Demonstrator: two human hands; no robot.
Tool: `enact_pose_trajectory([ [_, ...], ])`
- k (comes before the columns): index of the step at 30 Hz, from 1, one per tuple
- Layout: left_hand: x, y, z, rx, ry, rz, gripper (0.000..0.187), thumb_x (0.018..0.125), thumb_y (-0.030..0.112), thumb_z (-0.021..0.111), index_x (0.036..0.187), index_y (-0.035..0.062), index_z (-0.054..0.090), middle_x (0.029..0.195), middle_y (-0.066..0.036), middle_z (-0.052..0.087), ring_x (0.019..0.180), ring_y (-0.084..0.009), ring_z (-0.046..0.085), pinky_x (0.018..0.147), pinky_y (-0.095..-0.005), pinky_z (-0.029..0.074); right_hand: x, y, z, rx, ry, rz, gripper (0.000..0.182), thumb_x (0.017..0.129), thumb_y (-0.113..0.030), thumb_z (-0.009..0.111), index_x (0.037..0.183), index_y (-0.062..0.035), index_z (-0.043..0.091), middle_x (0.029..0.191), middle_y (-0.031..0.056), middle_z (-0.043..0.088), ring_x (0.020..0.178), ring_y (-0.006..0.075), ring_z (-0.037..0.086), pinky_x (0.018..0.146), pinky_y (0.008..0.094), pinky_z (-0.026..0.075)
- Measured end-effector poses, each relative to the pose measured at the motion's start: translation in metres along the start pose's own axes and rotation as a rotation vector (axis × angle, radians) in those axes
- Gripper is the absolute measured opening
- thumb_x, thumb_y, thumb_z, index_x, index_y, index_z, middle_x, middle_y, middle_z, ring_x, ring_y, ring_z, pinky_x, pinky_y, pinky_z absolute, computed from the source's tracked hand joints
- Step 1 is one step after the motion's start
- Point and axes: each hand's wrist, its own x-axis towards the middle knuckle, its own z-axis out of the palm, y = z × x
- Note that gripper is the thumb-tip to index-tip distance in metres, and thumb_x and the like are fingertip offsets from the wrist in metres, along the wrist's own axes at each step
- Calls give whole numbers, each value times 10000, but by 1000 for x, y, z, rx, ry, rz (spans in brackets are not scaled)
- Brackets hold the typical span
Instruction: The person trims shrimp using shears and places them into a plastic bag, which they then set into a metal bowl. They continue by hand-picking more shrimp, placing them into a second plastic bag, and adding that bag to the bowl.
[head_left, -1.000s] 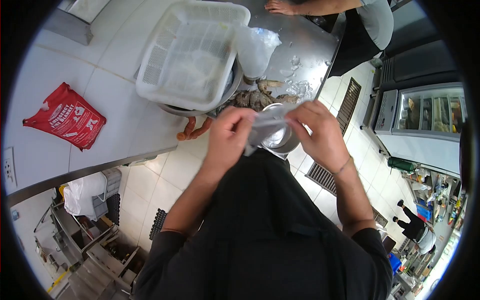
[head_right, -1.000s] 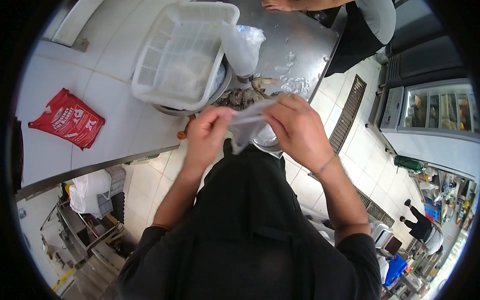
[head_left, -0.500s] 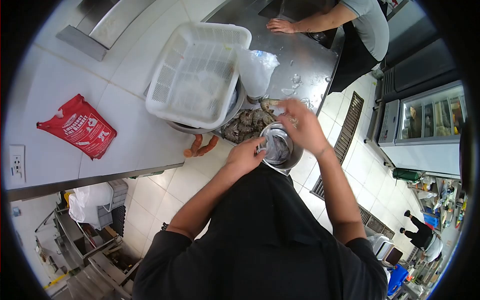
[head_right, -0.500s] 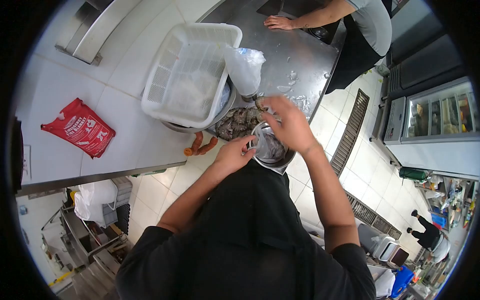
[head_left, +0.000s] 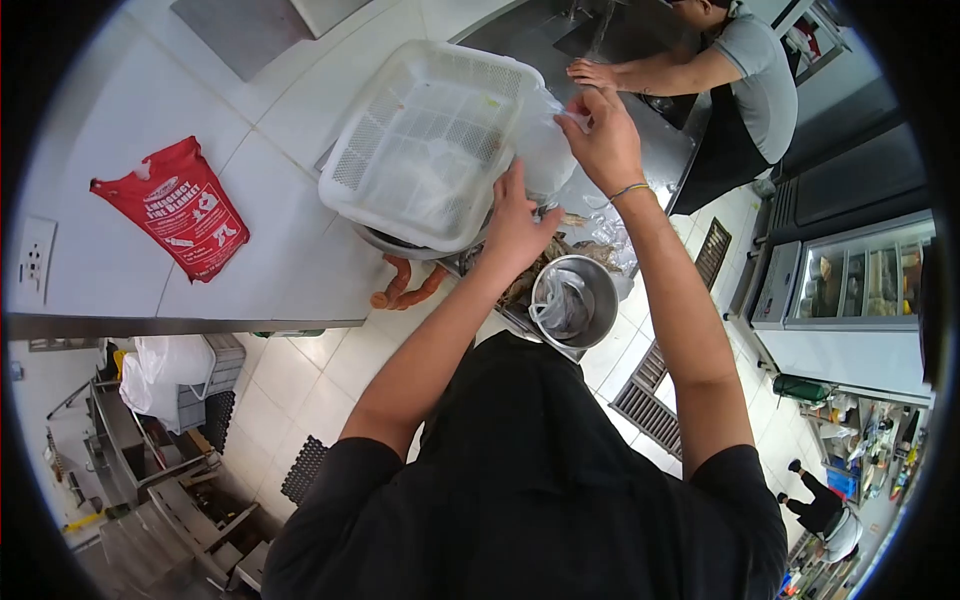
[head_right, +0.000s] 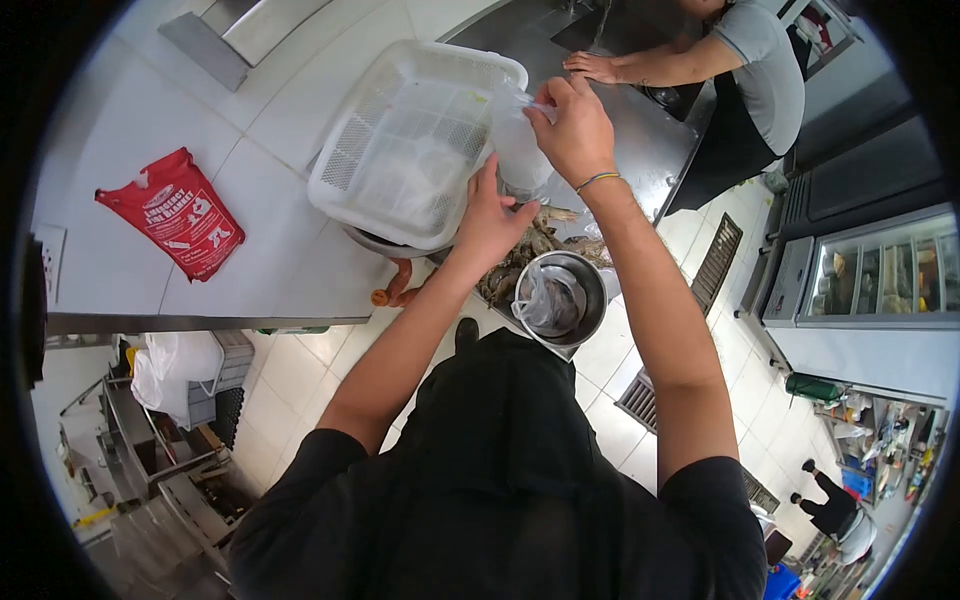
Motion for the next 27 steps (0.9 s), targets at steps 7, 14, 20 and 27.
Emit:
enact_pose_trajectory([
  [7, 31, -25, 49, -19, 77, 33, 1035, 853, 162, 827, 1620, 0, 151, 1570, -283, 308, 1063, -291, 682, 911, -377, 579, -2, 36, 16, -89, -252, 118, 283, 875, -256, 751, 1066, -60, 678, 1044, 185, 722, 993, 391, 693, 850, 468, 546],
  [14, -10, -80, 83, -306, 174, -141, 1083, 819, 44, 826, 1632, -1, 111, 1632, -273, 229, 1350, -337, 511, 926, -351, 590, 7, 11, 1, -93, -236, 34, 251, 880, -264, 740, 1059, -88, 723, 1026, 138, 731, 981, 378, 695, 893, 473, 542],
  [20, 20, -65, 82, -255, 216, -136, 1121, 809, 58, 841, 1647, 27, 98, 1611, -282, 304, 1357, -373, 520, 921, -343, 595, 14, 7, 8, -115, -163, 21, 183, 926, -254, 710, 1032, -106, 727, 1015, 130, 749, 943, 342, 716, 819, 457, 555],
  [27, 28, -77, 89, -59, 288, -139, 1086, 799, 163, 868, 1628, 27, 180, 1575, -291, 406, 1365, -438, 519, 1060, -460, 506, 9, 9, 3, -68, -98, 144, 176, 951, -256, 690, 1022, -96, 681, 903, 125, 760, 865, 365, 731, 771, 481, 552],
])
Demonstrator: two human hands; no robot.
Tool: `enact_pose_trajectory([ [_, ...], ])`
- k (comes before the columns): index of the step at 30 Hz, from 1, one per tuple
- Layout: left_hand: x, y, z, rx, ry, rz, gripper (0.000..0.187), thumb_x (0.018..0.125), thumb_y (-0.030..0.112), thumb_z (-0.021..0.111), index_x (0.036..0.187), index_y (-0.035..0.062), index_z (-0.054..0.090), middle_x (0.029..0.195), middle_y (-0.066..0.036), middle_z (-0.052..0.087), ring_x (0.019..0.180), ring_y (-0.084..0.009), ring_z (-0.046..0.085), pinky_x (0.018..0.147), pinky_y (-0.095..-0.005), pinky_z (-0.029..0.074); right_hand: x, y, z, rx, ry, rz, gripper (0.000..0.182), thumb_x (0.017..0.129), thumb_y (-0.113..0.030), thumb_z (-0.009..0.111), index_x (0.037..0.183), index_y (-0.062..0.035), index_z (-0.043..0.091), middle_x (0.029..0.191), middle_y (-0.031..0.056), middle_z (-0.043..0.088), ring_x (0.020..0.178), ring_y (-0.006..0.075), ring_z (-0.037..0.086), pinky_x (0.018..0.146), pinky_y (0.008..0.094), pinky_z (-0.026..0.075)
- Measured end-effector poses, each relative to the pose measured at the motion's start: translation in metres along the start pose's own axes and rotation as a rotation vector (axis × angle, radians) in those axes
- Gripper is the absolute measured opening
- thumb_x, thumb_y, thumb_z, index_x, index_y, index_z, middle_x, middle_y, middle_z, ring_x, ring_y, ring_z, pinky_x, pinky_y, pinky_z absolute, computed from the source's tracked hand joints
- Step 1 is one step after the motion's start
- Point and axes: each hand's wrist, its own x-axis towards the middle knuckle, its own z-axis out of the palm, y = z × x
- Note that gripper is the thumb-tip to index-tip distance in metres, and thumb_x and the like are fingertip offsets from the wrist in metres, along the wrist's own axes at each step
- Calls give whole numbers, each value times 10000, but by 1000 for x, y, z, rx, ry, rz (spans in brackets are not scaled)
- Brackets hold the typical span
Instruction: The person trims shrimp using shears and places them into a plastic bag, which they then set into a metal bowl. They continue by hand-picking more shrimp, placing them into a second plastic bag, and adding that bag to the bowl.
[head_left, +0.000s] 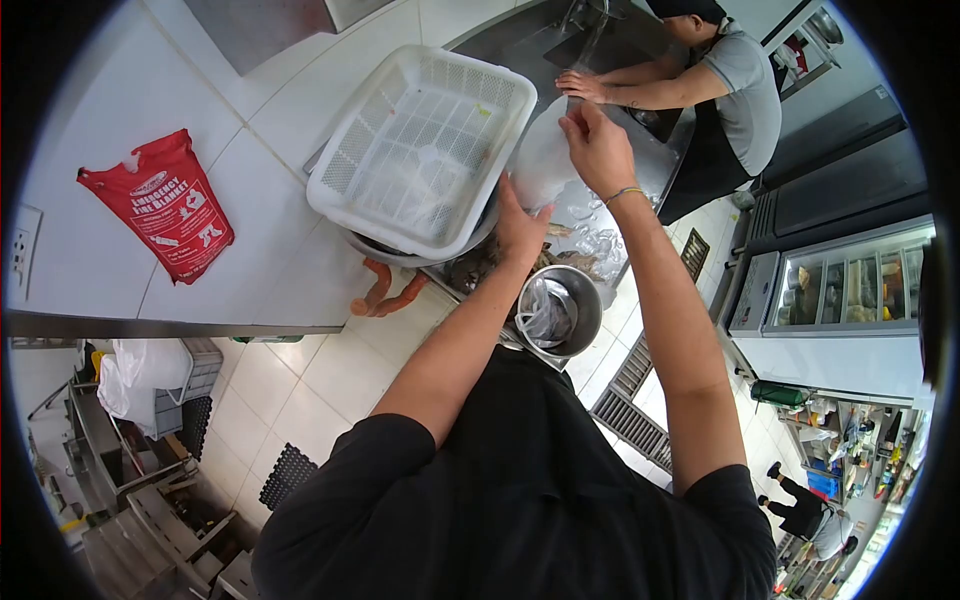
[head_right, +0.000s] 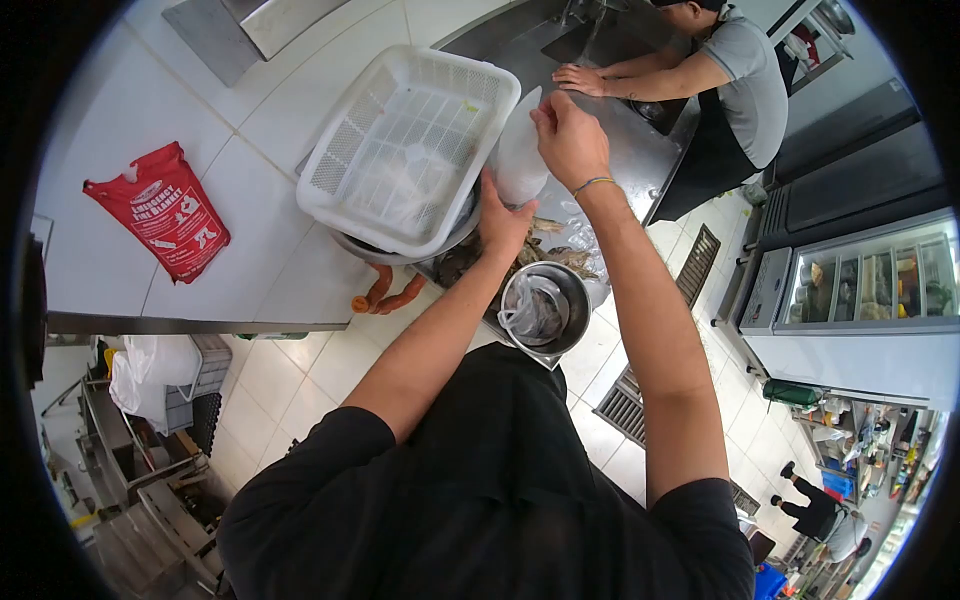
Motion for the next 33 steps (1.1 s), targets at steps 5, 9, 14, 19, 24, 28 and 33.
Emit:
enact_pose_trajectory([
  [5, 4, 4, -6, 152, -19, -51, 1060, 808, 295, 873, 1605, 14, 234, 1417, -296, 589, 1257, -457, 609, 1053, -485, 494, -1, -3, -12, -114, 44, -110, 175, 962, -274, 690, 995, -106, 655, 862, 116, 751, 817, 386, 721, 716, 490, 546],
  [9, 3, 9, -7, 218, -59, -65, 918, 810, 285, 865, 1547, 34, 379, 1371, -253, 635, 1251, -426, 619, 1033, -474, 508, -2, -11, -19, -139, 114, -181, 199, 966, -291, 693, 966, -101, 631, 812, 112, 729, 794, 384, 713, 682, 493, 538],
  [14, 3, -8, 2, 237, -43, -22, 780, 813, 267, 855, 1484, 75, 505, 1358, -187, 660, 1241, -384, 633, 1026, -464, 512, 3, -13, -21, -110, 314, -234, 232, 974, -293, 702, 934, -83, 612, 830, 126, 706, 794, 373, 700, 666, 484, 532],
  [19, 0, -26, 8, 353, -47, 99, 865, 845, 210, 820, 1564, 41, 369, 1480, -253, 532, 1256, -411, 617, 1048, -462, 508, 21, -35, -69, 96, 793, -451, 188, 999, -210, 713, 952, -51, 625, 785, 89, 675, 669, 265, 661, 616, 372, 514],
  [24, -48, 57, -55, 98, -249, 32, 1015, 837, 120, 804, 1623, -10, 174, 1608, -283, 320, 1336, -405, 550, 1132, -471, 453, -14, -11, -145, 354, 771, -182, 192, 1011, -198, 727, 950, -41, 636, 757, -27, 609, 657, 63, 532, 603, 233, 445],
  [28, -86, 110, -110, 182, -177, 722, 953, 792, 70, 811, 1603, 59, 312, 1588, -250, 355, 1348, -400, 521, 1159, -504, 414, -61, 24, -128, 692, 588, 244, 205, 1015, -199, 716, 920, -41, 626, 762, -44, 583, 665, 28, 482, 580, 215, 412],
  [33, -75, 135, -139, 325, -284, 1019, 523, 762, -3, 754, 1272, 102, 694, 1340, -140, 611, 1234, -322, 607, 1005, -454, 514, -91, 87, -40, 1055, 256, 679, 206, 1018, -269, 699, 940, -87, 644, 745, -48, 545, 644, 53, 468, 562, 256, 392],
])
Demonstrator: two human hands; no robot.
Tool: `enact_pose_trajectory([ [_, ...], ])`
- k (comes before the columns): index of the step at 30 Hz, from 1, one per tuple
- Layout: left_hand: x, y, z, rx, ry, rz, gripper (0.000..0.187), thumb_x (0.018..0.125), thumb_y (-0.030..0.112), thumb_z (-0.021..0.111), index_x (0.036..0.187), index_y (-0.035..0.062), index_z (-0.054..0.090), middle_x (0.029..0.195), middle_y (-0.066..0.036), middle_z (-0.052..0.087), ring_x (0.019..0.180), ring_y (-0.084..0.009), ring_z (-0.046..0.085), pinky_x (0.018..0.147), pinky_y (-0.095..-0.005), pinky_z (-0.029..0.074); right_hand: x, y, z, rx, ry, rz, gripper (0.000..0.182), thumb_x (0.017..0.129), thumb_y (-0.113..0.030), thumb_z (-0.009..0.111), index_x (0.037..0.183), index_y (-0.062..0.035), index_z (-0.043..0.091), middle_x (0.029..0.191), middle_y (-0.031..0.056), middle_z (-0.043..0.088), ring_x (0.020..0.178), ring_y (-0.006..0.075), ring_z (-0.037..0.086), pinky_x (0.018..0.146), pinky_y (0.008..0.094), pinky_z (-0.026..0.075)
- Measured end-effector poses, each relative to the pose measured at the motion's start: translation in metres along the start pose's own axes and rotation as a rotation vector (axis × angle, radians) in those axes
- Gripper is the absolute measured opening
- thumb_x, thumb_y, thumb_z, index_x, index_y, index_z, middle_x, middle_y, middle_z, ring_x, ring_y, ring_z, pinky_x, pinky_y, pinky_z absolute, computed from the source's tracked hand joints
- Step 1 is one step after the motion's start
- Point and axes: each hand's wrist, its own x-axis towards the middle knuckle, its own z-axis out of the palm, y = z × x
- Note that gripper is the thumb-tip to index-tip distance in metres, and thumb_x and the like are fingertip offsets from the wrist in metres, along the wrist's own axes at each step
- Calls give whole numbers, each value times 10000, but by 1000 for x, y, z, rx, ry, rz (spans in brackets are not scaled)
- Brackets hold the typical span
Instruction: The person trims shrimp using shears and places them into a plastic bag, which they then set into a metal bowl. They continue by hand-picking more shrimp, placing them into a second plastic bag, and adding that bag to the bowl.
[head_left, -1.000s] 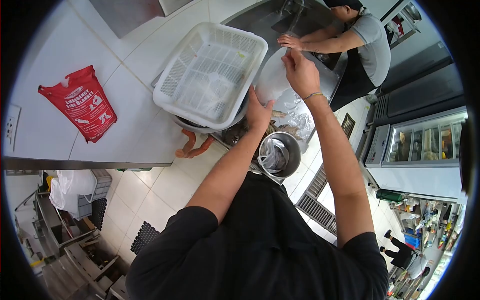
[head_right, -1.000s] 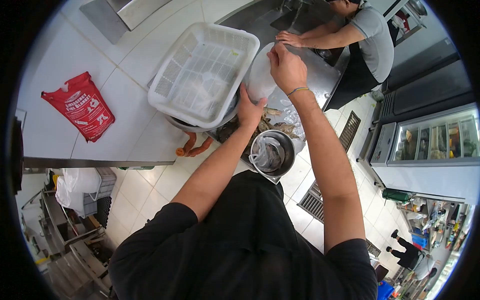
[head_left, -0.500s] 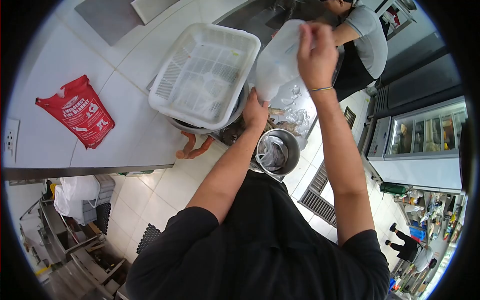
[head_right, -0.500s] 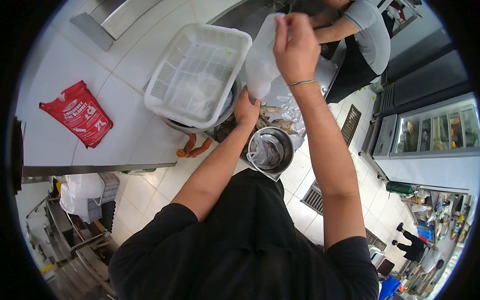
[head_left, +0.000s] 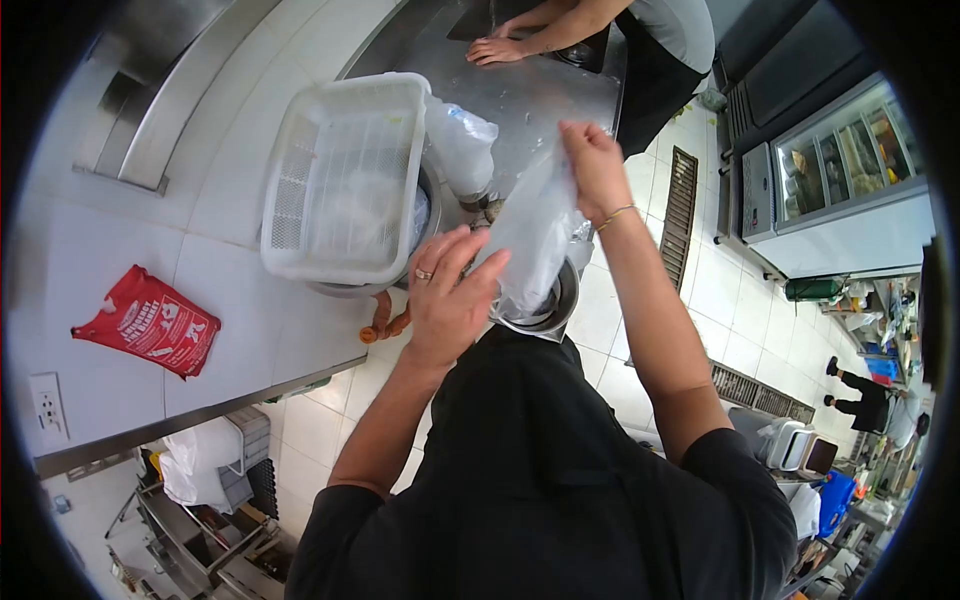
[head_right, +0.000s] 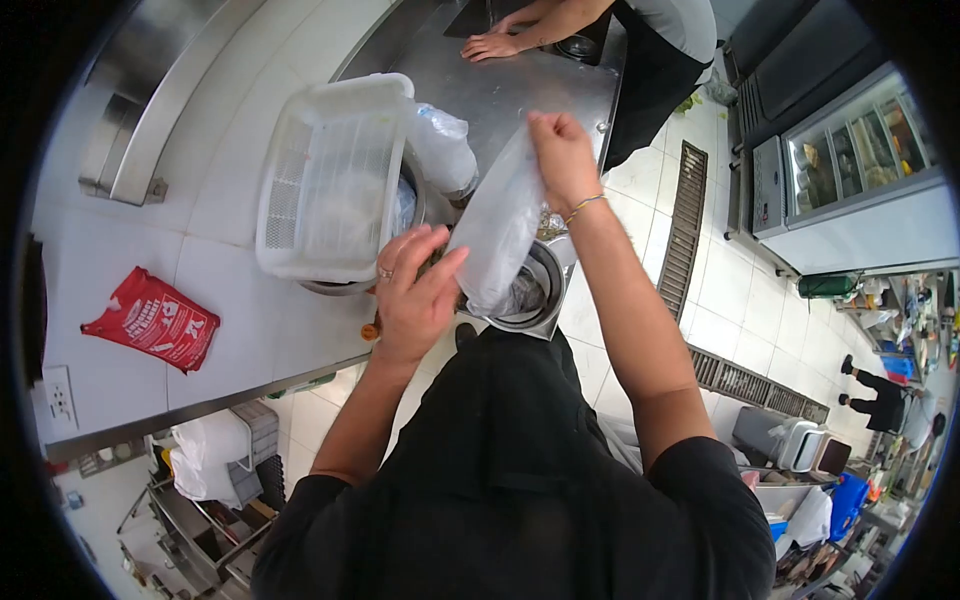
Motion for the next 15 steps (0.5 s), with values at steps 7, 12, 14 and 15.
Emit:
enact_pose_trajectory([
  [7, -9, -3, -16, -156, 30, -369, 348, 830, -126, 578, 1109, 22, 723, 1076, -157, 695, 968, -302, 689, 840, -368, 551, 23, 61, -11, -23, -332, 283, 190, 1023, -295, 663, 1008, -106, 680, 882, 10, 676, 732, 155, 623, 678, 303, 531],
  [12, -12, -5, -51, -135, 140, -708, 301, 872, -114, 558, 1101, -5, 719, 992, -125, 671, 841, -217, 650, 736, -316, 514, 59, 163, -72, -1434, -839, -353, 376, 883, -329, 756, 1253, -264, 739, 1247, 74, 730, 1155, 322, 665, 971, 483, 510],
  [14, -28, -9, -62, -256, 130, -830, 280, 877, -92, 585, 1107, -8, 720, 973, -109, 659, 833, -198, 631, 729, -302, 497, 51, 154, -72, -1554, -966, -334, 393, 858, -342, 775, 1240, -256, 743, 1280, 54, 709, 1237, 291, 617, 1053, 472, 454],
  [15, -33, -12, -63, -316, 125, -894, 271, 879, -81, 598, 1110, -10, 720, 964, -101, 653, 828, -189, 621, 725, -295, 489, 52, 155, -73, -1614, -1034, -320, 402, 846, -348, 784, 1233, -251, 746, 1296, 44, 698, 1278, 275, 593, 1094, 466, 426],
])
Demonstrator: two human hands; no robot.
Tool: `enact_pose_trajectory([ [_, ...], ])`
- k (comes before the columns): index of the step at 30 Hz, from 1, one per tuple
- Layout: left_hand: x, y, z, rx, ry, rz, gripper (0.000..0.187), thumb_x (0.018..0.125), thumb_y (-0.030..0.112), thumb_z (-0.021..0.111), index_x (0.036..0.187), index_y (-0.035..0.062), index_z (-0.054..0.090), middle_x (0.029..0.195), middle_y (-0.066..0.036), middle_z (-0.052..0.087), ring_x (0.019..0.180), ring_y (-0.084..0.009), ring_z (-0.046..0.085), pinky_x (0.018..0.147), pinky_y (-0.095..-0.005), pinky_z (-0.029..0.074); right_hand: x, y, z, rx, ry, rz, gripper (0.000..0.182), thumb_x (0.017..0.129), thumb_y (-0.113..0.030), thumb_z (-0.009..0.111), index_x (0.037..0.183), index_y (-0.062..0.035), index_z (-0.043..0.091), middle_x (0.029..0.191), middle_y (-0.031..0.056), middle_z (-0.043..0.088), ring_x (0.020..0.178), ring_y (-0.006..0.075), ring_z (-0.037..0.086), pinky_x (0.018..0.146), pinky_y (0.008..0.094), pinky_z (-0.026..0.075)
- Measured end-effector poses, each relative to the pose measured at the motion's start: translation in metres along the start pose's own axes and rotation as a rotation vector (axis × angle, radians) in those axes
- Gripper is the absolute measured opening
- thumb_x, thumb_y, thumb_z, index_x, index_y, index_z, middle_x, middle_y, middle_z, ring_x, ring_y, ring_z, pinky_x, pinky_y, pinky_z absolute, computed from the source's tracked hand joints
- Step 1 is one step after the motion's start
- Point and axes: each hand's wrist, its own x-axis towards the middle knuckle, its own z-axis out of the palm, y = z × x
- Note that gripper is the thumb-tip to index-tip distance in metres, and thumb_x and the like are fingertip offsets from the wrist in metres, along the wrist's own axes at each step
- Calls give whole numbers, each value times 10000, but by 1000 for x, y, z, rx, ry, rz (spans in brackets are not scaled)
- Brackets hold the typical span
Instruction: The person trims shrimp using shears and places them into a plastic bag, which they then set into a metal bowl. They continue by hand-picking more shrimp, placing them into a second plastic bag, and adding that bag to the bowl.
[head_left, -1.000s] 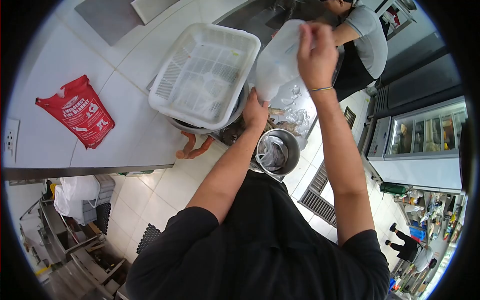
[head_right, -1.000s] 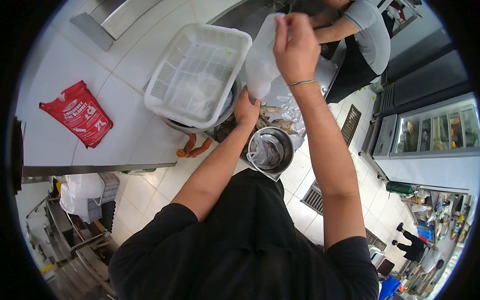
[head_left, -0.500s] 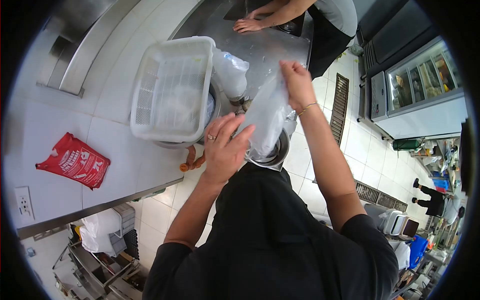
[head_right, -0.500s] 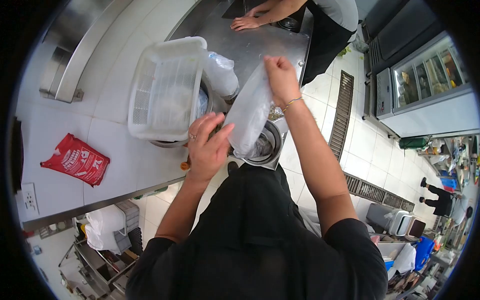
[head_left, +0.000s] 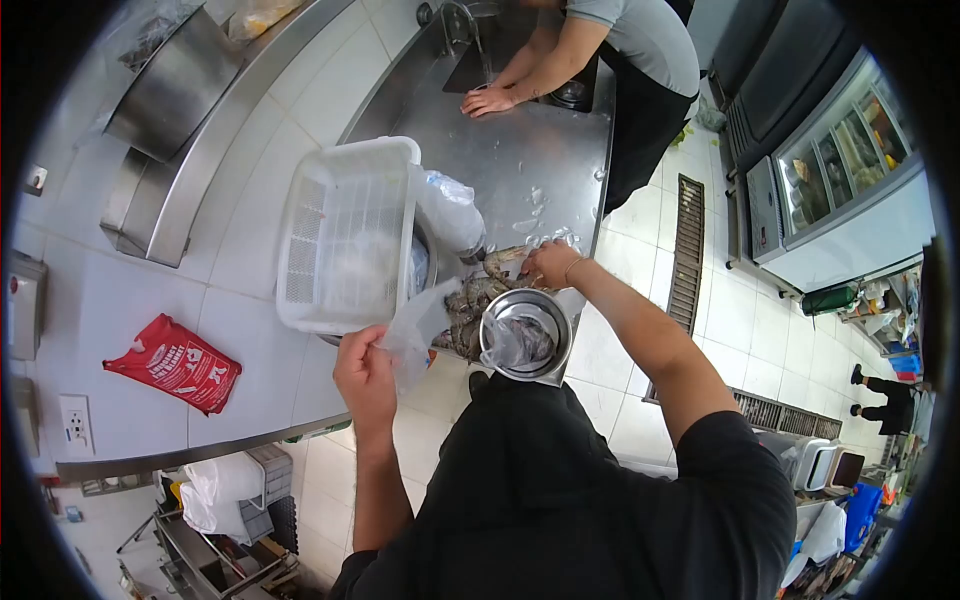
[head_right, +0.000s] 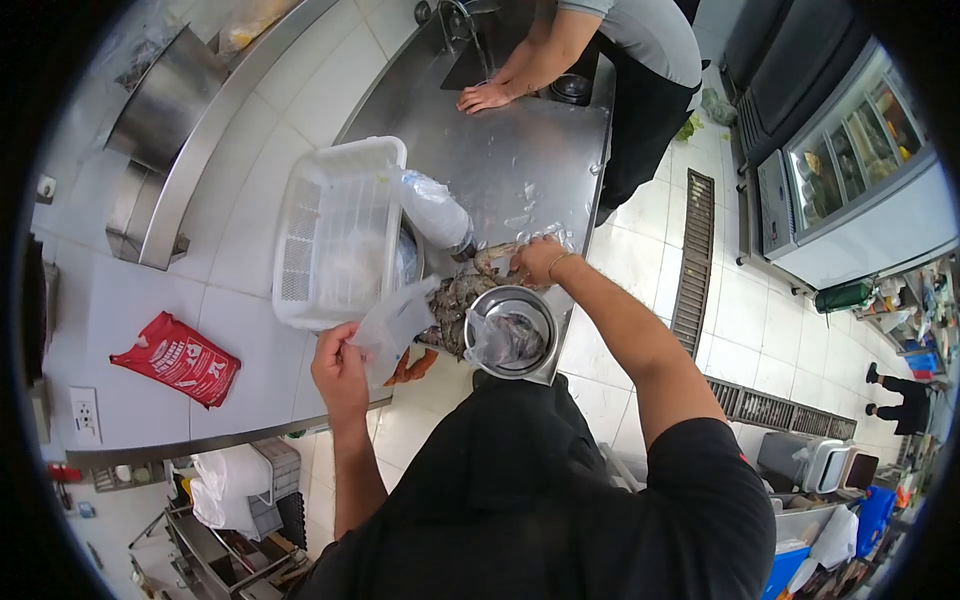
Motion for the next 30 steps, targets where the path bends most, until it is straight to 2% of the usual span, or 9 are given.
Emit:
enact_pose_trajectory([
  [3, -1, -8, -5, 97, 3, -175, 205, 887, -20, 662, 1078, -9, 735, 937, -90, 645, 814, -182, 613, 701, -282, 487, 9, -3, 4, -143, 28, -92, 432, 817, -366, 795, 1233, -262, 745, 1279, 35, 691, 1277, 264, 583, 1117, 479, 399],
  [6, -1, -11, -1, 274, 35, 118, 161, 874, 50, 744, 1025, -7, 747, 924, -90, 648, 787, -176, 612, 668, -278, 493, 15, -4, 14, -145, 125, -193, 388, 830, -357, 766, 1208, -269, 748, 1218, 29, 696, 1257, 254, 583, 1099, 466, 408],
  [9, -1, -6, 1, 474, 28, 183, 171, 881, 102, 784, 1010, -7, 755, 931, -111, 660, 790, -188, 633, 651, -294, 512, 23, -1, 24, -165, 182, -248, 275, 865, -312, 711, 1111, -196, 744, 1169, 74, 703, 1181, 293, 632, 1032, 479, 460],
  [14, 3, -13, 13, 302, -16, 11, 206, 903, 162, 792, 1051, 22, 768, 876, -131, 704, 736, -199, 662, 674, -321, 532, 11, -2, 11, 272, 344, 24, 248, 922, -251, 616, 1068, -51, 631, 1090, 214, 685, 964, 447, 672, 882, 525, 533],
  [18, 11, -9, 37, 179, -61, -195, 208, 915, 175, 781, 1055, 25, 747, 762, -98, 706, 639, -187, 648, 650, -320, 521, -28, -39, -63, 659, 680, 1, 217, 995, -209, 575, 1094, -17, 587, 932, 250, 683, 817, 457, 666, 764, 520, 513],
  [21, 19, -15, 55, 214, -118, -126, 215, 958, 160, 757, 1097, 8, 694, 781, -38, 696, 635, -82, 626, 587, -243, 485, -81, -95, -134, 963, 516, 29, 290, 1017, -175, 607, 1250, -3, 593, 827, 188, 653, 703, 329, 643, 708, 437, 522],
  [24, 24, -24, 71, 141, -143, -173, 187, 974, 150, 741, 1072, 7, 670, 763, -22, 678, 629, -72, 613, 577, -239, 476, -121, -150, -170, 813, 451, -51, 287, 980, -209, 605, 1188, -12, 627, 826, 245, 689, 760, 462, 663, 728, 506, 522],
  [27, 27, -29, 77, 39, -178, -181, 162, 989, 148, 726, 1066, 17, 670, 740, -10, 657, 619, -64, 594, 555, -240, 461, -119, -181, -146, 679, 405, -154, 322, 967, -207, 663, 1186, 29, 639, 863, 219, 698, 757, 383, 689, 721, 451, 546],
  [30, 25, -17, 73, -34, -266, -319, 147, 1022, 165, 687, 1054, 24, 661, 754, 11, 645, 613, -47, 562, 540, -237, 439, -92, -201, -110, 486, 406, -102, 345, 944, -220, 681, 1174, 34, 642, 936, 251, 717, 861, 428, 708, 766, 481, 561],
])
